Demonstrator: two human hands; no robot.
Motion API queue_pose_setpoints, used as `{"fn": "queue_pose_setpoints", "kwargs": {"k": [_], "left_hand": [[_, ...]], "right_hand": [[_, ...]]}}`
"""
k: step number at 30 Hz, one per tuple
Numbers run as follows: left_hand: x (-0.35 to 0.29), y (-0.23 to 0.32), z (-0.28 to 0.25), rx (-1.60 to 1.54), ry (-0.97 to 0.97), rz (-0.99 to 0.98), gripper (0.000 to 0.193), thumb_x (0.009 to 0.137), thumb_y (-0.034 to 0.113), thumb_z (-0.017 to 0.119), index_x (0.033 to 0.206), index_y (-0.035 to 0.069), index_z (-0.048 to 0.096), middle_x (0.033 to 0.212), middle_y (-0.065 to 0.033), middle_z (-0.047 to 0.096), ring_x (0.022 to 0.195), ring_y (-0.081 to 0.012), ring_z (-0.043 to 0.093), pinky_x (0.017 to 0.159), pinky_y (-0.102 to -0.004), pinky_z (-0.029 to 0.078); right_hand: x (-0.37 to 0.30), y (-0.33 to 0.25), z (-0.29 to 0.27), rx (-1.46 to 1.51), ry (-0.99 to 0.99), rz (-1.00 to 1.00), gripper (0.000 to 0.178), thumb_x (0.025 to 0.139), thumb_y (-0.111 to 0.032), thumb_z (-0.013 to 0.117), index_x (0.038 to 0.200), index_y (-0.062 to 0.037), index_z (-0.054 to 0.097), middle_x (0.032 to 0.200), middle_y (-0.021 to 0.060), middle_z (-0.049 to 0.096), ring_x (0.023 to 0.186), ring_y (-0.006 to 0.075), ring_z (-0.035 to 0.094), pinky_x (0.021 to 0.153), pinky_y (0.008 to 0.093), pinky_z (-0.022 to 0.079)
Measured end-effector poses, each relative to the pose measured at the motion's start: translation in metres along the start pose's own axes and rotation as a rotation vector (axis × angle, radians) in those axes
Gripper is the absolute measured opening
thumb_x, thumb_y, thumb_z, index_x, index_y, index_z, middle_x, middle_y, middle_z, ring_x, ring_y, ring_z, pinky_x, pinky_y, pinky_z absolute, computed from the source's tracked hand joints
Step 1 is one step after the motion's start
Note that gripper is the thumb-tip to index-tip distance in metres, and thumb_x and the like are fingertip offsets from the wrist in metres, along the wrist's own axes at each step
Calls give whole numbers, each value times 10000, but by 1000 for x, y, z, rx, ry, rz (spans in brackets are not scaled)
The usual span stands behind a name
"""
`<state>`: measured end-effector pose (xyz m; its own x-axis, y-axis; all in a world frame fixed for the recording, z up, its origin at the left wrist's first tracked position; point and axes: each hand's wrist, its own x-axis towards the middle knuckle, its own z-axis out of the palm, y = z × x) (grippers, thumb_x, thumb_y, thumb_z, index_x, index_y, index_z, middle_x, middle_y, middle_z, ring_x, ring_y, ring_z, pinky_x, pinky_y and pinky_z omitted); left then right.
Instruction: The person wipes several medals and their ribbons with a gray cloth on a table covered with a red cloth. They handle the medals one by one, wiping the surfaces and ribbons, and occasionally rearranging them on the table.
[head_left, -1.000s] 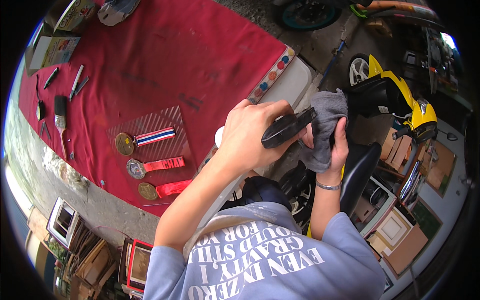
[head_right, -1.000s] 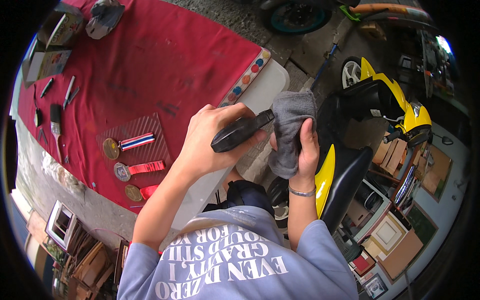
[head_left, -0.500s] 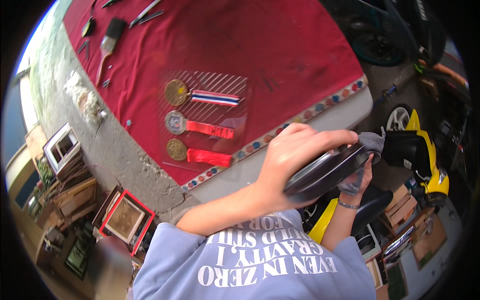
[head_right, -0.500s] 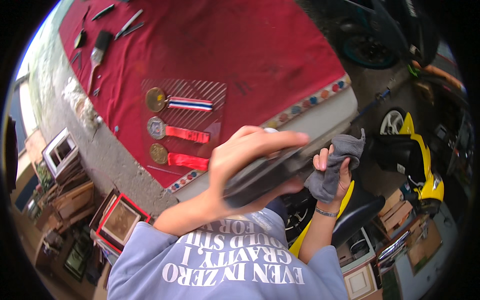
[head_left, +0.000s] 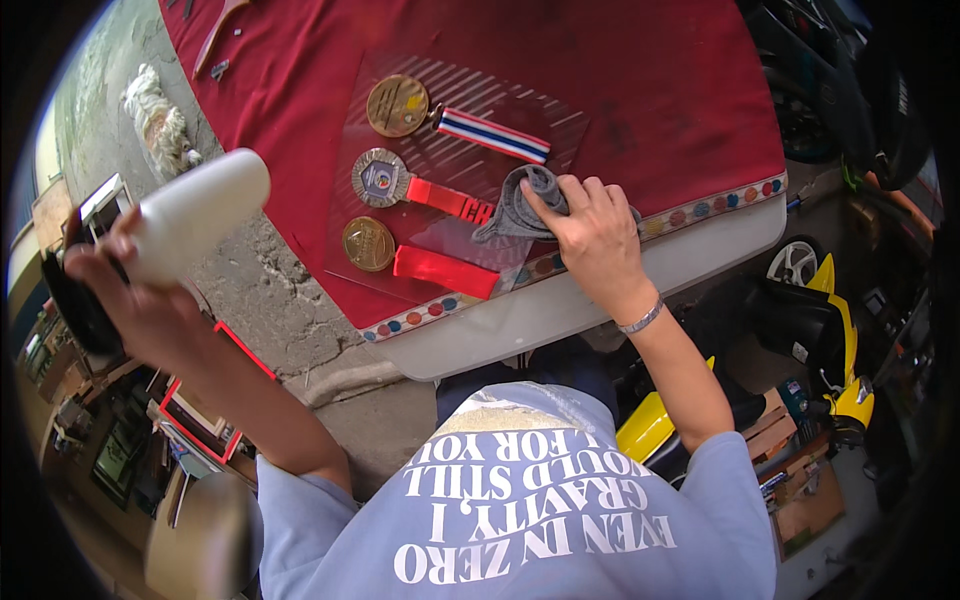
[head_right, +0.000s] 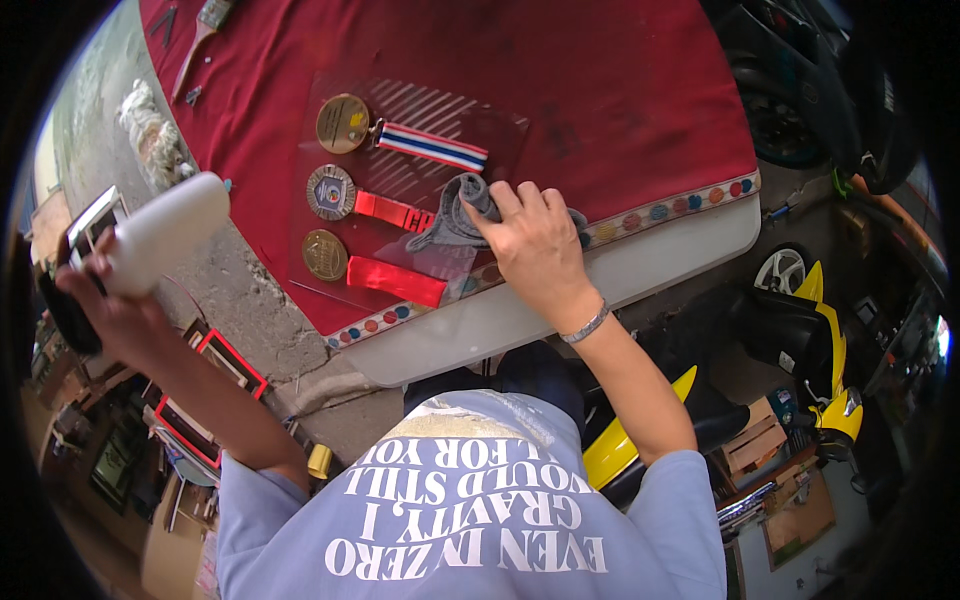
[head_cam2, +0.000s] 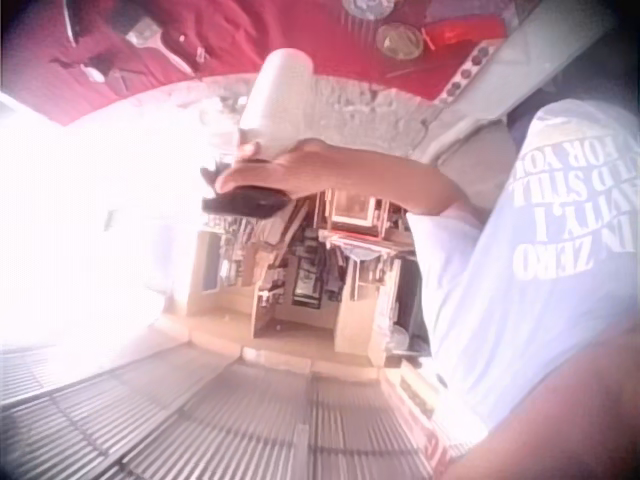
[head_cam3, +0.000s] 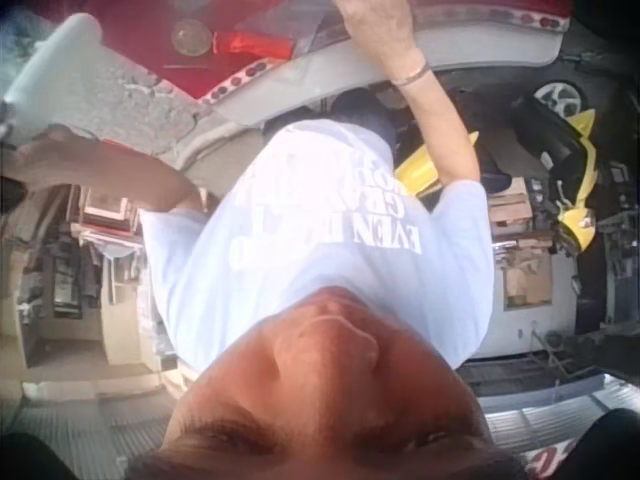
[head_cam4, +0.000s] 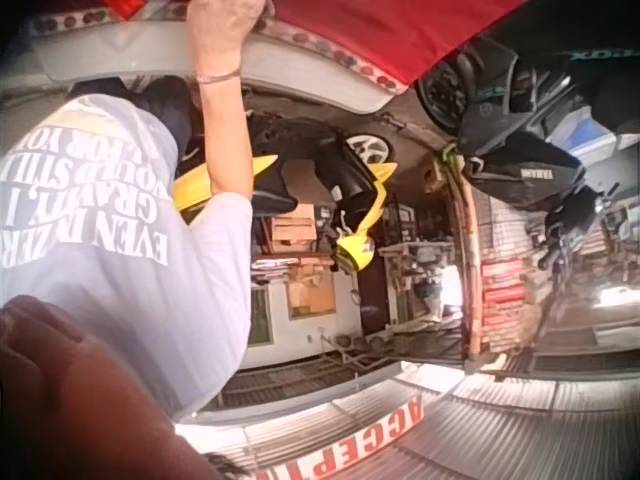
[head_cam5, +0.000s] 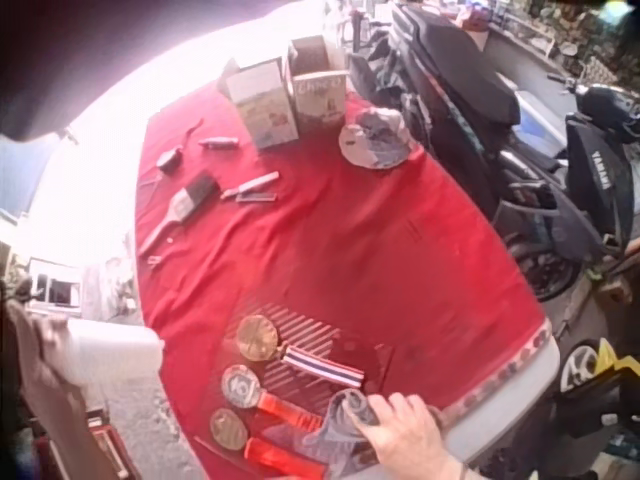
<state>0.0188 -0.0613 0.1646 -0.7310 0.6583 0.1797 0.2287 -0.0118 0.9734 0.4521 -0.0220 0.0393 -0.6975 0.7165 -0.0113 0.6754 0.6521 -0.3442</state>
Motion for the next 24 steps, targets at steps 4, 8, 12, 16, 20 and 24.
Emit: {"fn": "queue_pose_setpoints", "kwargs": {"k": [4, 8, 12, 16, 20, 24], "left_hand": [[44, -44, 20, 73, 52, 203, 477, 1068, 308, 610, 1374, -47, 522, 779, -91, 644, 943, -311, 738, 988, -503, 530], [66, -76, 46, 86, 74, 252, 411, 1068, 256, 600, 1333, -51, 531, 838, -157, 710, 946, -328, 746, 976, -494, 546], [92, -106, 56, -1, 63, 236, 328, 1001, 276, 721, 1177, 12, 639, 878, -193, 773, 911, -333, 774, 863, -477, 618], [99, -115, 58, -31, 8, 184, 351, 948, 265, 792, 1140, 5, 655, 903, -199, 779, 890, -299, 774, 819, -419, 627], [84, -116, 66, 65, -27, 206, 407, 952, 301, 791, 1168, -13, 650, 981, -196, 768, 915, -252, 754, 831, -379, 607], [68, -149, 49, 139, -67, 205, 475, 977, 353, 762, 1210, -36, 622, 1077, -154, 717, 956, -200, 707, 848, -339, 574]], "right_hand": [[-19, -8, 17, -30, 0, 4, 635, 732, -18, 638, 1342, -181, 710, 1050, 61, 588, 880, 241, 538, 760, 383, 431], [-4, -12, 18, -73, 14, 54, 614, 729, -24, 639, 1315, -184, 725, 1030, 53, 564, 878, 249, 524, 763, 389, 420], [-15, -21, 20, -74, 18, 94, 535, 771, -47, 621, 1271, -182, 752, 992, 56, 540, 863, 252, 506, 753, 391, 411], [-17, -22, 17, -74, 5, 138, 555, 776, -40, 618, 1291, -204, 746, 983, 54, 552, 870, 252, 511, 764, 391, 416], [-3, -15, 19, -70, 11, 146, 608, 740, -16, 631, 1306, -212, 739, 999, 55, 558, 875, 259, 514, 767, 392, 415], [-30, -19, 16, -26, -33, 144, 719, 665, 34, 649, 1339, -208, 717, 1033, 64, 564, 909, 281, 523, 778, 399, 413]]}}
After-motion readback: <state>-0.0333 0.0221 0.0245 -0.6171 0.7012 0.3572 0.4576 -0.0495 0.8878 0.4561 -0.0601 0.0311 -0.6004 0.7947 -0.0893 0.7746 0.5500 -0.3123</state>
